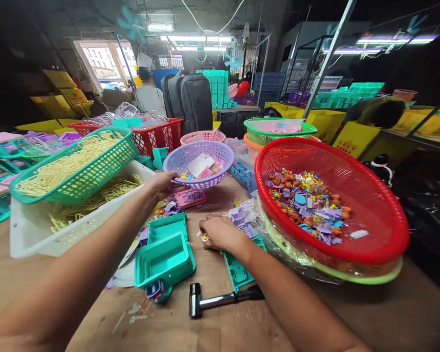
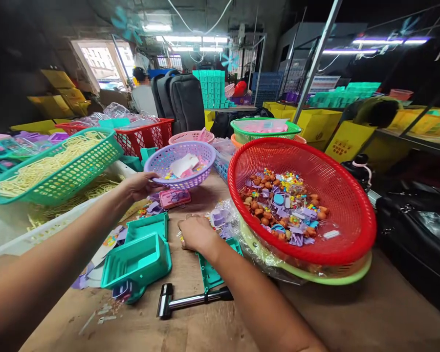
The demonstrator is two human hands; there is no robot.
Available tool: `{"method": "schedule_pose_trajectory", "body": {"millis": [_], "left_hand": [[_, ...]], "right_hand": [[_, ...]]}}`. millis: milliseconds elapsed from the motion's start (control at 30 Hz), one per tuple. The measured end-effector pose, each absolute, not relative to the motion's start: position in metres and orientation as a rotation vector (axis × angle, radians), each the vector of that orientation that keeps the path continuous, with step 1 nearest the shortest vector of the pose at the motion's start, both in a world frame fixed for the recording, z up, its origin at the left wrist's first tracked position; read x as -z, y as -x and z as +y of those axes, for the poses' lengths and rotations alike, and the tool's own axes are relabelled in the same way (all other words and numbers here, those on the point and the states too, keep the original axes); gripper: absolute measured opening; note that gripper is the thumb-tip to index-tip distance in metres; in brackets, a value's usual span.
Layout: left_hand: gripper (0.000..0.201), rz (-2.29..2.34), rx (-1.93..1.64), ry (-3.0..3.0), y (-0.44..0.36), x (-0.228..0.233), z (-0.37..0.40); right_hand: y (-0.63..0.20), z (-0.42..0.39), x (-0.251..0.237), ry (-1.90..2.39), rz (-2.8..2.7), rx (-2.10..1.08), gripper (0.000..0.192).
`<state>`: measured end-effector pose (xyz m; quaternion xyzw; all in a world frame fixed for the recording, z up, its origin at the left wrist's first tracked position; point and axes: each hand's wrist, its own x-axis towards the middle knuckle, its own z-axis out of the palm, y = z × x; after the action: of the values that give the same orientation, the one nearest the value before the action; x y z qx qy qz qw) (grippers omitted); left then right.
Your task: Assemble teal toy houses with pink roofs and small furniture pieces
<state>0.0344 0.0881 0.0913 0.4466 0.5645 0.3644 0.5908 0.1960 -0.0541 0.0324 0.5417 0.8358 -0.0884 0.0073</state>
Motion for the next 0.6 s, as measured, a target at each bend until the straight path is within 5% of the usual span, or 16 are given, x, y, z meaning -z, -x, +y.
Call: {"method": "schedule_pose_trajectory", "body": {"millis": [133, 300, 600], "left_hand": [[0.017, 1.34, -0.731, -1.135, -0.059, -0.07, 0.07], [0.034, 1.306, -0.613, -1.347, -0.044, -0.079, 0.038], [0.049, 1.002, -0.149, -2.494, 0.043, -0.099, -0.06]], "right_hand": [[-0.201, -0.05, -0.034, -1.749, 2.555, 0.292, 0.043], [-0.209, -0.042, -0.038, -1.83, 2.475, 0.296, 0.022], [-0.216, -0.034, -0.025, -1.793, 2.549, 0.296, 0.035]]}}
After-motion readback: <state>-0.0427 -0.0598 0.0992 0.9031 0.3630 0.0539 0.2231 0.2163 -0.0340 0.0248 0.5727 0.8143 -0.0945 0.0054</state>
